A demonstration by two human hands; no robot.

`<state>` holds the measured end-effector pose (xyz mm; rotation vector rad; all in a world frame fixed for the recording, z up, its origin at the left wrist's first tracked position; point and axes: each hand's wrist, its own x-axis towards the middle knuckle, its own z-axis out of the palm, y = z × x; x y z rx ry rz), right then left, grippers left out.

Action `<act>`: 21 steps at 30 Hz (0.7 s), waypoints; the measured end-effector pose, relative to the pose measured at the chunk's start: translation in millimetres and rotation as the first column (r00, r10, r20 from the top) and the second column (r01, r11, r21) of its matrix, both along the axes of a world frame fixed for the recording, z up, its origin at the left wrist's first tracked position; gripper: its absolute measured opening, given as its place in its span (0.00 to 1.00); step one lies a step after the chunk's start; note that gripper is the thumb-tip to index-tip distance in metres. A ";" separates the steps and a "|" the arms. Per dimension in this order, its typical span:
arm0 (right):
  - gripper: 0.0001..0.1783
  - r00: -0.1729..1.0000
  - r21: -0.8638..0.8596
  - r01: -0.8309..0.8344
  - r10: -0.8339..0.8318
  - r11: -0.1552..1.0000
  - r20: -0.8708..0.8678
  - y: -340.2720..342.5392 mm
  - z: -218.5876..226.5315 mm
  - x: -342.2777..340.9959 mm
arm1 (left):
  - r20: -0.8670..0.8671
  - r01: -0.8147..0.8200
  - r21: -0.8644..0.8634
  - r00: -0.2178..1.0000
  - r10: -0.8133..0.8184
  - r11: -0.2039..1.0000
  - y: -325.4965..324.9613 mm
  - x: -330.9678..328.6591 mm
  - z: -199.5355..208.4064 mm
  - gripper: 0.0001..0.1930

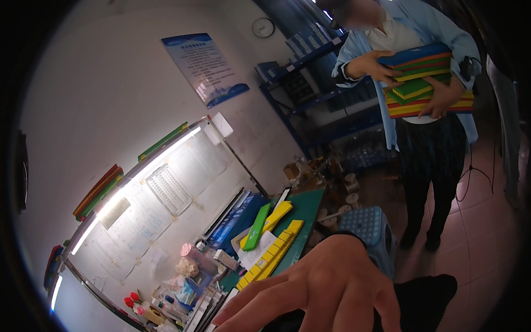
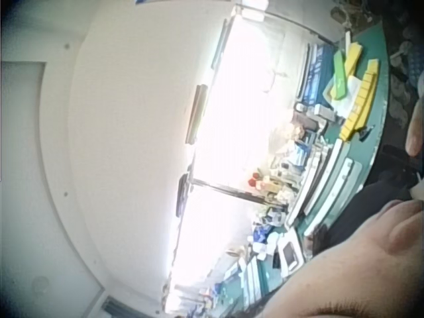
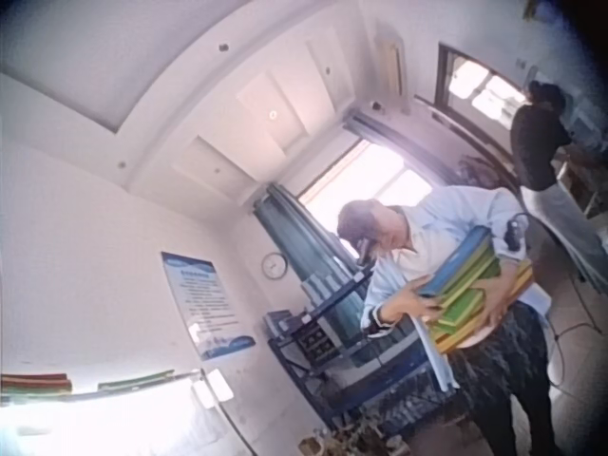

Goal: Insert resistors or small electronic components into a designated assembly guide or board.

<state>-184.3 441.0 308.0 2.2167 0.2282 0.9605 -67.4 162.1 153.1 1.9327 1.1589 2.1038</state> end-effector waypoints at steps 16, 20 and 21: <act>0.26 0.282 0.090 -0.958 0.832 0.273 0.478 -124.7 -5.4 92.5 | -0.240 0.120 0.179 0.968 -0.074 0.976 0.7 -31.1 96.6 0.08; 0.31 -0.156 -0.183 -0.932 0.109 0.312 0.982 -62.1 31.3 143.4 | -0.564 -0.568 0.402 0.464 0.683 0.718 -172.8 80.6 -33.1 0.10; 0.31 -0.165 -0.185 -0.930 0.089 0.318 0.982 -61.7 34.9 140.8 | -0.579 -0.667 0.469 0.263 0.772 0.579 -197.5 91.7 -63.9 0.11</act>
